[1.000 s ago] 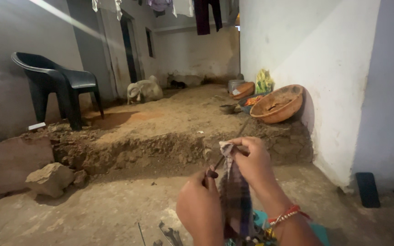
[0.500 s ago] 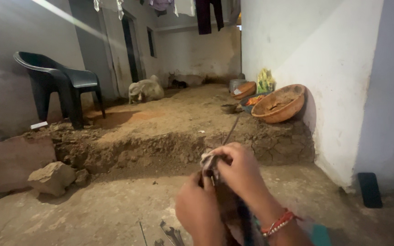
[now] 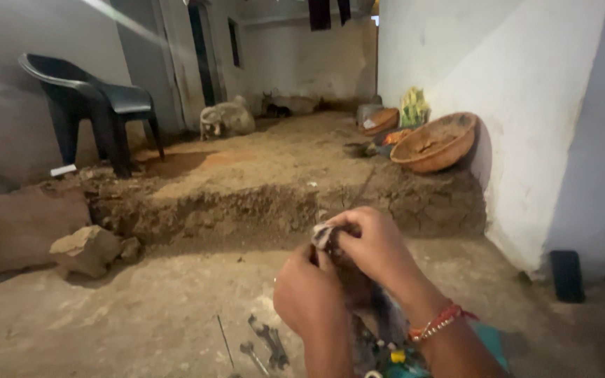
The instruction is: The person cleans and maintains a screwdriver using a cloth and various hand tools while sitting on a mat.
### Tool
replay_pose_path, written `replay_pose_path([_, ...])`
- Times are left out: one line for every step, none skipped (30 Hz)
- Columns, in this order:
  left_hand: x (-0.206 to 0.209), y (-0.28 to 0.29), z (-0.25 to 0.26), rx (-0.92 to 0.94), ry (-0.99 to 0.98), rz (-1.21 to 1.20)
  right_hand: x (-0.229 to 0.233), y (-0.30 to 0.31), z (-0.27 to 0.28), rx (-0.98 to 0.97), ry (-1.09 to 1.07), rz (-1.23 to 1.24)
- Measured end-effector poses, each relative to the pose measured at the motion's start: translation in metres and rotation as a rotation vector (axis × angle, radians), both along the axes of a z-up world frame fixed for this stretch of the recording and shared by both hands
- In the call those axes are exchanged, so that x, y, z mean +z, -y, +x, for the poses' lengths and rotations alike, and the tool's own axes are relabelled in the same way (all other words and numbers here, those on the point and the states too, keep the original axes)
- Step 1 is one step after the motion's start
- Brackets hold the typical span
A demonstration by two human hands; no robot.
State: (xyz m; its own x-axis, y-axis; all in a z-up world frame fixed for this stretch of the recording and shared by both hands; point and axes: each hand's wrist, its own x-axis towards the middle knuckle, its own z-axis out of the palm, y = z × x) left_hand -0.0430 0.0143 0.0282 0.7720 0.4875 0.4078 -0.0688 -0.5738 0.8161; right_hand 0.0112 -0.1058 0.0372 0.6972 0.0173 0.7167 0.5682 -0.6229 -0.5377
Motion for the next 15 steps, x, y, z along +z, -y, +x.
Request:
replay_pose_path([-0.004,-0.001,0.001,0.009,0.004,-0.009,-0.002,-0.003,-0.003,0.021,-0.031,0.022])
replay_pose_path([-0.006,-0.001,0.003,0.018,0.011,-0.019,-0.004,-0.004,-0.006,0.041,-0.058,0.045])
replay_pose_path([-0.006,-0.001,0.004,0.026,0.019,-0.028,-0.004,-0.004,-0.006,0.061,-0.085,0.068])
replay_pose_path([-0.006,0.0,0.005,0.012,0.038,-0.035,-0.004,-0.002,-0.004,0.048,-0.029,0.078])
replay_pose_path([-0.005,0.001,0.006,-0.001,0.056,-0.041,-0.005,0.0,0.002,0.036,0.027,0.088])
replay_pose_path([-0.005,0.002,0.005,-0.015,0.073,-0.05,-0.007,0.003,0.007,0.022,0.081,0.095])
replay_pose_path([-0.005,0.003,0.004,-0.024,0.067,-0.046,-0.009,0.007,0.013,-0.049,0.125,0.094])
replay_pose_path([-0.004,0.004,0.002,-0.034,0.06,-0.041,-0.008,0.012,0.018,-0.119,0.168,0.092])
replay_pose_path([-0.002,0.006,0.0,-0.044,0.054,-0.037,-0.008,0.017,0.022,-0.19,0.211,0.089])
replay_pose_path([-0.002,0.006,0.0,-0.046,0.067,-0.038,-0.009,0.02,0.024,-0.181,0.166,0.152])
replay_pose_path([-0.001,0.006,0.0,-0.048,0.08,-0.039,-0.009,0.021,0.026,-0.172,0.122,0.216])
replay_pose_path([-0.002,0.008,-0.001,-0.056,0.095,-0.042,-0.009,0.023,0.026,-0.168,0.08,0.278])
replay_pose_path([-0.004,0.008,-0.001,-0.041,0.112,-0.025,-0.009,0.023,0.024,-0.158,0.122,0.231])
replay_pose_path([-0.005,0.008,-0.001,-0.029,0.129,-0.012,-0.007,0.023,0.02,-0.149,0.164,0.18])
replay_pose_path([-0.006,0.008,-0.001,-0.017,0.147,0.001,-0.005,0.021,0.015,-0.14,0.204,0.128])
